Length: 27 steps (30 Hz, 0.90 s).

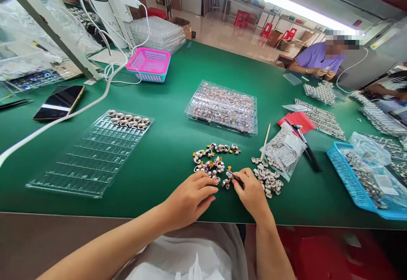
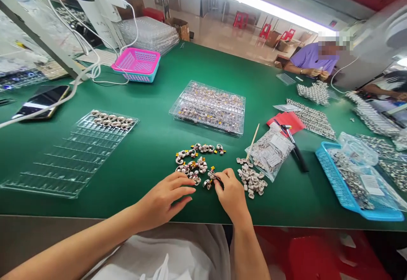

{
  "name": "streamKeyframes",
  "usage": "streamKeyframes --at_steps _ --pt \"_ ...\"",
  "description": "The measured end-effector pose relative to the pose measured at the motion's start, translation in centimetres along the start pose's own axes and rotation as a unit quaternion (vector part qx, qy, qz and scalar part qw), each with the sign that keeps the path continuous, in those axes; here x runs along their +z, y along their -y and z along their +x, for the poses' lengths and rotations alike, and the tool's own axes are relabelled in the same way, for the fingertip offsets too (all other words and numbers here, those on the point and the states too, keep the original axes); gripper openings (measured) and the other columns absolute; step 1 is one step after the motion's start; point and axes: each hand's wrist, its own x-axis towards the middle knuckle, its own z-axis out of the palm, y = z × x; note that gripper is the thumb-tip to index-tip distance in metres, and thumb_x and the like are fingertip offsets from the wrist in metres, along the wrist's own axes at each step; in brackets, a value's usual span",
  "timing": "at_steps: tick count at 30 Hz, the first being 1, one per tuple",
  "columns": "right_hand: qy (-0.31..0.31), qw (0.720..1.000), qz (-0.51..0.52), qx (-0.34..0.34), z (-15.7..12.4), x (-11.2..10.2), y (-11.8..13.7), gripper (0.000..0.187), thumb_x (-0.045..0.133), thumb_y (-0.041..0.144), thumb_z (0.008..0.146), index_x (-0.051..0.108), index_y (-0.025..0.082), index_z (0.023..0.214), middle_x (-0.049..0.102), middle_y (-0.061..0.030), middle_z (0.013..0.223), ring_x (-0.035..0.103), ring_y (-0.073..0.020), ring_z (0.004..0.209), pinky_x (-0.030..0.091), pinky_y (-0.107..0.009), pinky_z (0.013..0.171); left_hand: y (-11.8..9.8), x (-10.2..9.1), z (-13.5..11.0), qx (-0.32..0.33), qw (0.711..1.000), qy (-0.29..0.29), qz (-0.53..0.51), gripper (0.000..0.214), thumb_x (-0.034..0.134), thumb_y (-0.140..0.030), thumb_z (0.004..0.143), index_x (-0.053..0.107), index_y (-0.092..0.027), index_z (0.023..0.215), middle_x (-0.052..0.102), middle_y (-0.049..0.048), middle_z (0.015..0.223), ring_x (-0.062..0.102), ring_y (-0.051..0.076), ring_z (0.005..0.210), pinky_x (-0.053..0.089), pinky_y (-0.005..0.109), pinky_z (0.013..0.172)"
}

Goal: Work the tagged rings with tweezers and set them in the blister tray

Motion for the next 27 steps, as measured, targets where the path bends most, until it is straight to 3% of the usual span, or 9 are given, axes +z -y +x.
streamKeyframes --at_steps 5,8,11,14,18,27 --pt "-0.060 0.997 0.037 0.010 0.1 0.4 -0.3 0.019 0.050 0.025 0.096 0.068 0.019 0.100 0.061 -0.0073 0.095 0.062 -0.0190 0.082 0.049 -0.030 0.075 0.1 1.4 0.7 -0.013 1.000 0.000 -0.011 0.016 0.059 -0.010 0.089 0.067 -0.015 0.102 0.073 0.0122 0.105 0.065 0.025 0.099 0.056 0.043 0.088" --pt "-0.082 0.988 0.125 0.028 -0.5 -0.4 0.6 0.018 0.051 0.029 0.096 0.066 0.020 0.098 0.060 -0.0063 0.092 0.059 -0.0180 0.079 0.047 -0.028 0.068 0.0 1.2 1.2 -0.060 0.997 -0.015 -0.045 0.025 0.056 -0.011 0.092 0.063 -0.015 0.116 0.071 0.0133 0.111 0.065 0.025 0.104 0.054 0.045 0.093" --pt "-0.024 0.965 0.256 0.041 -1.3 -1.8 2.3 0.019 0.053 0.033 0.096 0.065 0.021 0.090 0.057 -0.0030 0.085 0.052 -0.0151 0.071 0.042 -0.026 0.062 -0.3 0.5 1.8 -0.132 0.981 -0.011 -0.144 0.037 0.056 -0.018 0.095 0.056 -0.018 0.132 0.065 0.0149 0.127 0.061 0.026 0.118 0.051 0.045 0.101" --pt "0.059 0.918 0.389 0.048 -2.0 -2.4 4.0 0.022 0.054 0.037 0.097 0.064 0.020 0.087 0.053 -0.0015 0.083 0.045 -0.0121 0.065 0.037 -0.025 0.058 -0.7 -0.3 2.3 -0.202 0.935 0.022 -0.292 0.041 0.057 -0.028 0.095 0.055 -0.019 0.135 0.062 0.0145 0.133 0.063 0.025 0.116 0.052 0.041 0.100" --pt "0.089 0.865 0.491 0.060 -2.3 -1.4 5.1 0.024 0.058 0.041 0.093 0.064 0.019 0.086 0.052 -0.0002 0.078 0.041 -0.0100 0.060 0.033 -0.024 0.053 -1.2 -0.7 2.4 -0.241 0.876 0.038 -0.417 0.035 0.063 -0.034 0.093 0.065 -0.017 0.124 0.069 0.0125 0.120 0.067 0.023 0.105 0.054 0.036 0.094" --pt "0.091 0.833 0.532 0.119 -2.3 0.5 5.1 0.028 0.059 0.044 0.090 0.062 0.016 0.085 0.048 0.0032 0.065 0.036 -0.0078 0.052 0.029 -0.022 0.046 -1.4 -0.5 2.4 -0.335 0.837 -0.009 -0.433 0.020 0.073 -0.031 0.083 0.071 -0.013 0.092 0.073 0.0069 0.087 0.066 0.017 0.082 0.054 0.029 0.080"
